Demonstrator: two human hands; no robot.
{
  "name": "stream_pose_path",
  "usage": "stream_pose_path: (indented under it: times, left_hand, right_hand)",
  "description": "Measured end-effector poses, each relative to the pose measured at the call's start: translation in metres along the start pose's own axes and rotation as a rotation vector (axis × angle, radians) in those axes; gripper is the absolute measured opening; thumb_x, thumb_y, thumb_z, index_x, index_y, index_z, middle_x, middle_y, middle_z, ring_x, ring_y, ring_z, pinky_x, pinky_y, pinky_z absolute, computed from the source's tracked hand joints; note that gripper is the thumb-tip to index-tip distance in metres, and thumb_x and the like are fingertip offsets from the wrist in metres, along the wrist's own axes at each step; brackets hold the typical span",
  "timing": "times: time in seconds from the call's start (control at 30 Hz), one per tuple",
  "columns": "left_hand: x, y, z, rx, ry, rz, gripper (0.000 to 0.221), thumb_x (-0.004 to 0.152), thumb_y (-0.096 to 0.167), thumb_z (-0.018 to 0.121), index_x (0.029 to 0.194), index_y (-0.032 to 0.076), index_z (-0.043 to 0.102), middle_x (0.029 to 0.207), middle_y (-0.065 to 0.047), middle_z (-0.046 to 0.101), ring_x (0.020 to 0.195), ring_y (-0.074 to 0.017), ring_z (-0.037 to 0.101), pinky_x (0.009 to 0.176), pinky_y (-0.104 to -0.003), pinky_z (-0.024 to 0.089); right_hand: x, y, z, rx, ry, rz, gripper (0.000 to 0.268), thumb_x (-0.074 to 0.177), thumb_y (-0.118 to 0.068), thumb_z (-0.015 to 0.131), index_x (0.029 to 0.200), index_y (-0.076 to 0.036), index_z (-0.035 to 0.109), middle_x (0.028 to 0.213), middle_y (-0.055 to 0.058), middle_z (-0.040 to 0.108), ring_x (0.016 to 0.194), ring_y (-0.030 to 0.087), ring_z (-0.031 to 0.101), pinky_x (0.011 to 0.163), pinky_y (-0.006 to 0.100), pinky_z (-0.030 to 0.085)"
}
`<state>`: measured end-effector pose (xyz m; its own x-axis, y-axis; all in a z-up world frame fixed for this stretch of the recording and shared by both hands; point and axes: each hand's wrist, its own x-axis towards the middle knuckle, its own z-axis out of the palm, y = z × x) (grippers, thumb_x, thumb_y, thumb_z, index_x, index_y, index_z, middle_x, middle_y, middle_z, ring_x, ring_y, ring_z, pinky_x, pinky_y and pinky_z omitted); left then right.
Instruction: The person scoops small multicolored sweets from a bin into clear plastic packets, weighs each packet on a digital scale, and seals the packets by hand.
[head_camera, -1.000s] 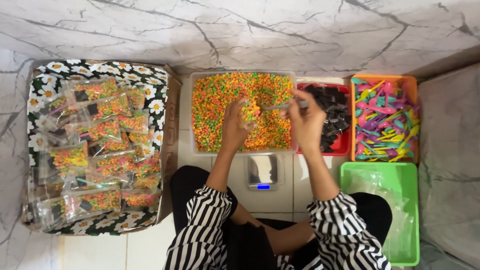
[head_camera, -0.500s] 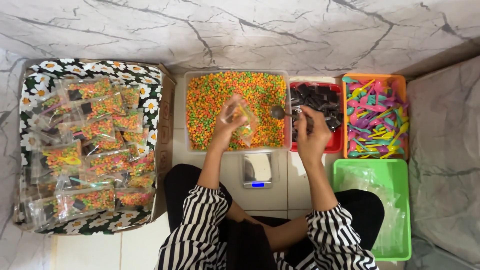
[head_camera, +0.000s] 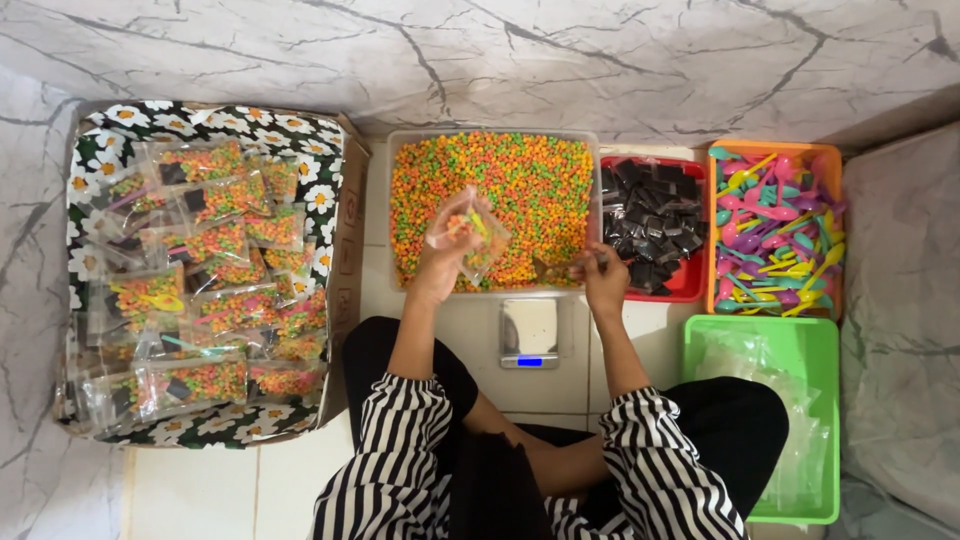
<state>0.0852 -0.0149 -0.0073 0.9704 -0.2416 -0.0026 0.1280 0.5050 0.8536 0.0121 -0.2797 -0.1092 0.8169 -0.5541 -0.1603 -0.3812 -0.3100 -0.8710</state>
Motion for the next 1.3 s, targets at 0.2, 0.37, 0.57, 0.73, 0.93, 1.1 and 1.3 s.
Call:
stream_pose_path:
  times: [0.2, 0.37, 0.57, 0.73, 0.93, 1.1, 1.3]
  left_hand:
    - [-0.010, -0.006, 0.002, 0.483, 0.019, -0.060, 0.077, 0.083, 0.021, 0.090, 0.149, 0.013, 0.051, 0.140, -0.017, 0.051, 0.138, -0.0388, 0.044, 0.111, -0.061, 0.044]
    - [0.000, -0.026, -0.006, 0.623, 0.058, 0.014, 0.073, 0.086, 0.009, 0.083, 0.148, 0.006, 0.045, 0.138, -0.020, 0.043, 0.134, -0.0476, 0.044, 0.103, -0.064, 0.051]
    - [0.008, -0.022, 0.023, 0.771, 0.072, 0.062, 0.069, 0.085, 0.001, 0.075, 0.147, 0.012, 0.047, 0.136, -0.017, 0.043, 0.126, -0.0444, 0.051, 0.096, -0.061, 0.054]
    - [0.014, -0.030, 0.048, 0.966, 0.040, 0.186, 0.072, 0.076, 0.003, 0.084, 0.141, 0.013, 0.053, 0.126, -0.015, 0.051, 0.119, -0.0425, 0.058, 0.097, -0.054, 0.055]
    - [0.014, -0.022, 0.050, 0.947, 0.047, 0.162, 0.070, 0.080, -0.002, 0.076, 0.143, 0.015, 0.051, 0.128, -0.015, 0.050, 0.119, -0.0445, 0.059, 0.096, -0.054, 0.055]
    - [0.011, -0.020, 0.039, 0.739, 0.078, 0.016, 0.071, 0.088, 0.003, 0.077, 0.149, 0.011, 0.043, 0.138, -0.019, 0.048, 0.132, -0.0491, 0.049, 0.101, -0.061, 0.050]
    - [-0.003, -0.027, 0.024, 0.451, 0.042, -0.053, 0.060, 0.095, 0.031, 0.079, 0.134, 0.010, 0.039, 0.145, -0.022, 0.049, 0.140, -0.0486, 0.041, 0.105, -0.069, 0.044]
  right_hand:
    - [0.022, -0.005, -0.017, 0.636, -0.019, 0.267, 0.018, 0.100, -0.009, 0.065, 0.118, -0.008, 0.067, 0.089, 0.009, 0.070, 0.074, 0.021, 0.077, 0.068, 0.030, 0.067]
    - [0.021, -0.113, -0.052, 0.686, -0.099, 0.040, 0.022, 0.101, -0.005, 0.062, 0.123, -0.003, 0.064, 0.092, 0.016, 0.072, 0.070, 0.021, 0.077, 0.063, 0.028, 0.069]
    - [-0.015, -0.205, -0.049, 0.370, -0.132, -0.360, 0.023, 0.101, 0.004, 0.061, 0.123, 0.001, 0.065, 0.093, 0.018, 0.070, 0.066, 0.025, 0.075, 0.058, 0.035, 0.066]
    - [-0.048, -0.203, -0.002, -0.152, -0.006, -0.890, 0.022, 0.092, 0.000, 0.072, 0.114, -0.005, 0.071, 0.098, 0.014, 0.073, 0.081, 0.032, 0.075, 0.072, 0.041, 0.062]
    - [-0.057, -0.214, -0.023, -0.391, 0.065, -1.027, 0.022, 0.099, -0.020, 0.066, 0.119, -0.021, 0.073, 0.100, -0.002, 0.075, 0.086, 0.017, 0.076, 0.115, 0.040, 0.038]
    - [-0.062, -0.245, -0.073, -0.107, 0.096, -0.759, 0.022, 0.100, 0.000, 0.065, 0.121, -0.006, 0.071, 0.096, 0.010, 0.072, 0.069, 0.024, 0.074, 0.057, 0.032, 0.060]
    - [-0.023, -0.130, -0.041, 0.205, -0.041, -0.385, 0.025, 0.101, 0.001, 0.056, 0.124, -0.002, 0.066, 0.105, 0.021, 0.070, 0.078, 0.034, 0.075, 0.065, 0.040, 0.064]
